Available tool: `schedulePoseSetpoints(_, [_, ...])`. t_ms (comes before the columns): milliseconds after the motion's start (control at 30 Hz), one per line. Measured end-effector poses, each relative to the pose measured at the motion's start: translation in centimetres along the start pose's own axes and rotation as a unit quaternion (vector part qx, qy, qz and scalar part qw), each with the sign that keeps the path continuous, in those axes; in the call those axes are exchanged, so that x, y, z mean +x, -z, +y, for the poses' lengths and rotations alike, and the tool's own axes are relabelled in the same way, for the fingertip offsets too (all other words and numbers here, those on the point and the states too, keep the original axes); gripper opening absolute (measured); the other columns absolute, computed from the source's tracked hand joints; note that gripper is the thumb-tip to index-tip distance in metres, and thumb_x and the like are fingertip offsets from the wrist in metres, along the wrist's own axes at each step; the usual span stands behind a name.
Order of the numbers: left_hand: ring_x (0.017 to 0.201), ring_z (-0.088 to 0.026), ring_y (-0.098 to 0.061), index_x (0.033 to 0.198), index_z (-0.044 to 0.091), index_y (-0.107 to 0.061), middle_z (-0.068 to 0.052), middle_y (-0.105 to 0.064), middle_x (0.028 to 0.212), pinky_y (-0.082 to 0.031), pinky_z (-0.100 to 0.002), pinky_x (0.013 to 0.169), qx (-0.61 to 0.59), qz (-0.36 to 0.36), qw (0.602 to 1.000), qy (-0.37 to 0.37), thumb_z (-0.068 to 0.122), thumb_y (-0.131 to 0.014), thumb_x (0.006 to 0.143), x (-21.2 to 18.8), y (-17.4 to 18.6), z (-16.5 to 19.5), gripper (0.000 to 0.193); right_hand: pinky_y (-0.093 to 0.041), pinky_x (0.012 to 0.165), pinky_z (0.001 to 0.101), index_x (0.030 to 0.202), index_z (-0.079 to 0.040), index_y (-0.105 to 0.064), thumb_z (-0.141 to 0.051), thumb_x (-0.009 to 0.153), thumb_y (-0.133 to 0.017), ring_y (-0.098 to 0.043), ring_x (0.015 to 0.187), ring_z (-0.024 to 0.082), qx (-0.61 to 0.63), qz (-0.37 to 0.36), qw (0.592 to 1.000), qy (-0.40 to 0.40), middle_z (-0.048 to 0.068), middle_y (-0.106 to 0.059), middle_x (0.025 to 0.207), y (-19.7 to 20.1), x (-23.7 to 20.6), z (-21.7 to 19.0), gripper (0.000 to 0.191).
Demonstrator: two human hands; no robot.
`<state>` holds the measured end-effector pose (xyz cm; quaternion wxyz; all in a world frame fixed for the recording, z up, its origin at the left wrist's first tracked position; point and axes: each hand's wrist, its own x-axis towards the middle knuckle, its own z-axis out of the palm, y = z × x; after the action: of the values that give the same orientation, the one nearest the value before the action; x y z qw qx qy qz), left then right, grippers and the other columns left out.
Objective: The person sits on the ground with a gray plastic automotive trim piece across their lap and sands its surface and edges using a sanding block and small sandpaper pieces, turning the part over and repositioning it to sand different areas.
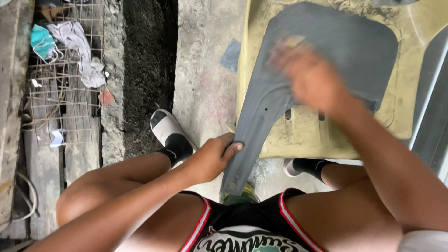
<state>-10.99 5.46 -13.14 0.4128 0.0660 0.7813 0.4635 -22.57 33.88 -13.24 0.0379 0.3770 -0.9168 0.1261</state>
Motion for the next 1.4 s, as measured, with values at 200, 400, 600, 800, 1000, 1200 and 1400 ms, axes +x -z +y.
schedulePoseSetpoints(200, [0.08, -0.034, -0.072, 0.112, -0.003, -0.062, -0.024, -0.071, 0.086, -0.054, -0.043, 0.074, -0.017, 0.013, 0.999, -0.039, 0.032, -0.05, 0.105, 0.1, 0.0, -0.2, 0.038, -0.051, 0.114, 0.0445, 0.135, -0.004, -0.071, 0.008, 0.094, -0.052, -0.063, 0.13, 0.04, 0.028, 0.147, 0.967, -0.208, 0.022, -0.065, 0.141, 0.9, 3.0, 1.3, 0.046])
schedulePoseSetpoints(400, [0.082, -0.037, -0.07, 0.11, -0.002, -0.061, -0.024, -0.07, 0.085, -0.053, -0.045, 0.074, -0.017, 0.031, 0.998, -0.06, 0.031, -0.05, 0.105, -0.1, -0.1, 0.3, 0.035, -0.057, 0.107, 0.0415, 0.128, -0.011, -0.072, 0.01, 0.089, -0.052, -0.073, 0.124, 0.031, 0.045, 0.086, 0.995, -0.003, 0.011, -0.071, 0.136, 0.9, 3.2, -3.5, 0.048])
schedulePoseSetpoints(600, [0.072, -0.033, -0.069, 0.108, -0.001, -0.06, -0.022, -0.069, 0.078, -0.052, -0.044, 0.072, -0.004, -0.001, 1.0, 0.006, 0.033, -0.049, 0.104, 0.0, 0.2, 0.7, 0.036, -0.055, 0.091, 0.0525, 0.122, 0.0, -0.072, -0.002, 0.093, -0.058, -0.069, 0.102, 0.047, -0.022, 0.102, 0.923, -0.37, 0.027, -0.07, 0.118, 3.5, 3.7, 3.5, 0.032])
schedulePoseSetpoints(800, [0.069, -0.024, -0.069, 0.107, -0.002, -0.06, -0.019, -0.069, 0.077, -0.056, -0.04, 0.067, -0.04, -0.008, 0.999, 0.009, 0.033, -0.049, 0.104, 0.1, -0.5, 1.3, 0.037, -0.046, 0.113, 0.0497, 0.132, 0.0, -0.068, 0.009, 0.084, -0.05, -0.059, 0.131, 0.043, 0.059, 0.114, 0.986, -0.103, 0.024, -0.062, 0.142, -0.6, 3.8, -1.3, 0.052])
schedulePoseSetpoints(1000, [0.07, -0.022, -0.073, 0.108, -0.003, -0.059, -0.018, -0.071, 0.079, -0.06, -0.037, 0.066, -0.041, -0.032, 0.997, 0.059, 0.035, -0.047, 0.104, 0.2, -0.5, 1.5, 0.041, -0.036, 0.115, 0.0547, 0.133, -0.002, -0.069, 0.01, 0.081, -0.051, -0.059, 0.132, 0.038, -0.024, 0.03, 0.986, -0.165, 0.021, -0.062, 0.143, 3.4, -4.4, 2.0, 0.057])
schedulePoseSetpoints(1200, [0.074, -0.018, -0.074, 0.117, 0.0, -0.059, -0.013, -0.073, 0.086, -0.065, -0.035, 0.067, -0.089, -0.049, 0.992, 0.076, 0.035, -0.045, 0.103, 0.3, -0.6, 1.8, 0.041, -0.051, 0.107, 0.0445, 0.139, -0.008, -0.063, 0.002, 0.091, -0.05, -0.066, 0.123, 0.035, 0.015, 0.164, 0.929, -0.332, 0.019, -0.068, 0.137, 0.5, -5.7, 1.2, 0.05])
schedulePoseSetpoints(1400, [0.075, -0.019, -0.074, 0.115, -0.002, -0.059, -0.014, -0.072, 0.086, -0.065, -0.035, 0.067, -0.076, -0.047, 0.993, 0.082, 0.034, -0.047, 0.103, 0.2, -0.8, 1.8, 0.041, -0.047, 0.111, 0.046, 0.135, -0.012, -0.066, 0.004, 0.087, -0.057, -0.063, 0.125, 0.032, 0.095, 0.065, 0.99, -0.084, 0.012, -0.068, 0.14, -3.7, -8.1, -3.4, 0.051])
